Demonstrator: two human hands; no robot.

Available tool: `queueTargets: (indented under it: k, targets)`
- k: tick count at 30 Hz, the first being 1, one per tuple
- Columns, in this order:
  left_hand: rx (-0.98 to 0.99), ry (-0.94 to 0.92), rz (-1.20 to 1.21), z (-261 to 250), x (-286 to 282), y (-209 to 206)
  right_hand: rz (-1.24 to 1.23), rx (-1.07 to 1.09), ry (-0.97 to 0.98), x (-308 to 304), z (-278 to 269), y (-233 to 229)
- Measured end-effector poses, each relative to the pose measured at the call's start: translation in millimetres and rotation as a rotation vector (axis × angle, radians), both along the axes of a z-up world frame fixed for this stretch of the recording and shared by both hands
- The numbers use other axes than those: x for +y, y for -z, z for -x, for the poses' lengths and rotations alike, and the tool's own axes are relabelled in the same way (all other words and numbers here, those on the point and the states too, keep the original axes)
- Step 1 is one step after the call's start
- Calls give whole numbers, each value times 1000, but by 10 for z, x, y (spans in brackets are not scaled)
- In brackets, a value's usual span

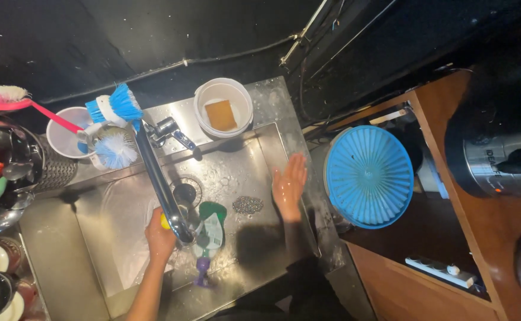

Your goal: The person cleans a stainless steel sink by hand using a steel wool pad and water. They rinse the pad, scrub the sink basin and sides, and rinse the area repeatedly. The person also moves a white container and cleaning bottles around the sink to access different areas.

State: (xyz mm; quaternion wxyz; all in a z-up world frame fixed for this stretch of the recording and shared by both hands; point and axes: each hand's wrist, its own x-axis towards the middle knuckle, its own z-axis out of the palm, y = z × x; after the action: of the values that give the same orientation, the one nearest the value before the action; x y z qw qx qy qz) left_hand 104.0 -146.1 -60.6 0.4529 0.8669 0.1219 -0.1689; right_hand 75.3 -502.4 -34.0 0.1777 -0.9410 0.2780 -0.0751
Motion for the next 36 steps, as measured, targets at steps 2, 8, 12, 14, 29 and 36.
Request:
queueTargets:
  k: [2,8,12,14,29,36]
  targets:
    - [12,-26,21,48,3,-42,160,96,102,-455,-214,232]
    - [-7,-10,81,125,34,100,287,174,31,-950,-1427,223]
    - [-16,3,87,146,4,22,215,269,-127,-970,-2195,25]
    - [1,-7,83,188,28,132,224,290,-206,-929,-2387,-69]
    - [-139,30,129,450,199,-29,-322,256,-1013,764,-266,426]
    - [-143,-25,56,706,372,-51,-1469,7,-105,2284,3,109]
